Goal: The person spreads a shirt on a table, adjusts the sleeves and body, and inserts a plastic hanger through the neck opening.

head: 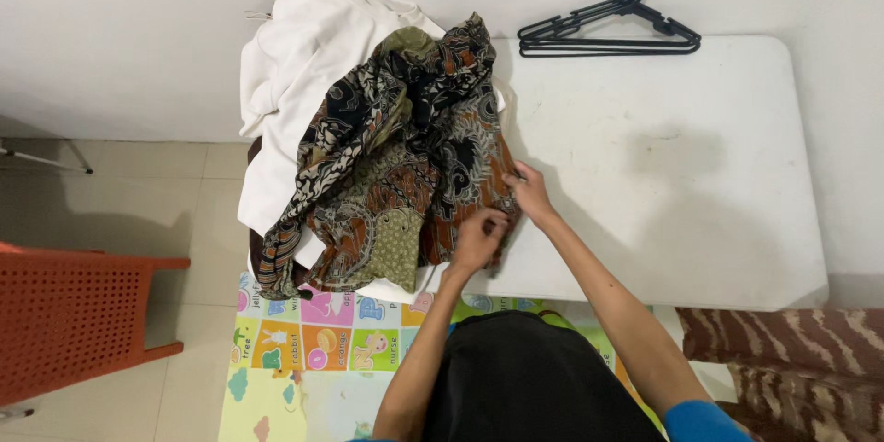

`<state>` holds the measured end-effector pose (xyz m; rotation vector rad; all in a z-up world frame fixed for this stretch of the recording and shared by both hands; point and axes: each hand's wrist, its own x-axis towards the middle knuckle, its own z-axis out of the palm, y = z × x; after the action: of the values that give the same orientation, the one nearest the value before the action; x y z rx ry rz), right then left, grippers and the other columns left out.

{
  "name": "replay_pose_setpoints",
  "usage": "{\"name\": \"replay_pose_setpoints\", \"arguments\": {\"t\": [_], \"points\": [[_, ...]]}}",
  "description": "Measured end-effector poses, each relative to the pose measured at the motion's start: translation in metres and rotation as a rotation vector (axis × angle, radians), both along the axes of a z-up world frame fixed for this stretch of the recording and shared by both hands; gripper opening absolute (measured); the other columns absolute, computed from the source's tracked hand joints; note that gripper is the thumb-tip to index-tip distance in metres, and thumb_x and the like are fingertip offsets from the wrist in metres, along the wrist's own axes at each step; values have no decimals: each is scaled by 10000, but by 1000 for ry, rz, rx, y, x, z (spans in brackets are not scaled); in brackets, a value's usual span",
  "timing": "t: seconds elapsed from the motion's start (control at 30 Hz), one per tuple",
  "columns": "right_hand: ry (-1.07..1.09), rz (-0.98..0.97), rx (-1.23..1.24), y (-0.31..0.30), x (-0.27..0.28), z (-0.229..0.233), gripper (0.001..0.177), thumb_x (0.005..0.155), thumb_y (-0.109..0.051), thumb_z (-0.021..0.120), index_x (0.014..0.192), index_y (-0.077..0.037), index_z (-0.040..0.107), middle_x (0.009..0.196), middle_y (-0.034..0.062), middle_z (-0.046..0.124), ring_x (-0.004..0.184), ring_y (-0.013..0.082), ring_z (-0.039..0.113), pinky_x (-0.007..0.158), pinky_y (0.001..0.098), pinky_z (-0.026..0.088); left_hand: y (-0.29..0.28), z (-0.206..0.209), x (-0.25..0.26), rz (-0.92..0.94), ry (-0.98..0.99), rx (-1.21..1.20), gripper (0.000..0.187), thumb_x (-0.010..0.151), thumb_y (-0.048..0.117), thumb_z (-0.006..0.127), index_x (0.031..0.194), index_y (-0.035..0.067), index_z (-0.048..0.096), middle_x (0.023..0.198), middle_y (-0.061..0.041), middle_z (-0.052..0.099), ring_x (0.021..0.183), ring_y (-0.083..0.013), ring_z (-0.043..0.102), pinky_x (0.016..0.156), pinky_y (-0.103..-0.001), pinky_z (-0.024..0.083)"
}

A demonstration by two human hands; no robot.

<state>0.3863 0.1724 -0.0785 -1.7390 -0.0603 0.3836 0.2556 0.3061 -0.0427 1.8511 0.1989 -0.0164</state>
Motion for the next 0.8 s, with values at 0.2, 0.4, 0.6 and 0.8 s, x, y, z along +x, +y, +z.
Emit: {"name": "replay_pose_setpoints", "arguments": {"t": [0.2,0.4,0.6,0.8], "points": [[27,-202,-46,-60,-1,-49,363,934,-95,679,1264,54,703,1190,131,746,1105,196,638,1005,302,458,52,21,2,444,-154,355,267,943,139,747,1156,9,651,1168,-195,633,1122,-326,583,962,-470,459],[62,-453,8,-118,-24,-73,373,882,-55,734,1235,63,696,1178,108,728,1111,182,636,1013,294,453,50,43,-14,570,-169,413,411,956,221,784,1271,55,580,1142,-160,537,1099,-333,519,977,-487,457],[20,-649,26,-194,-53,-70,291,890,-14,706,1170,38,763,1085,76,754,987,146,633,904,274,492,37,47,-15,556,-185,498,945,725,197,886,1489,22,357,1357,-289,349,1250,-435,353,999,-557,379],[-40,-645,-208,-248,-85,-71,310,897,-55,753,1201,7,754,999,64,750,874,118,618,805,282,493,49,1,-4,354,-164,616,755,888,304,813,1526,141,445,1516,-243,415,1359,-446,368,1099,-542,384]]}}
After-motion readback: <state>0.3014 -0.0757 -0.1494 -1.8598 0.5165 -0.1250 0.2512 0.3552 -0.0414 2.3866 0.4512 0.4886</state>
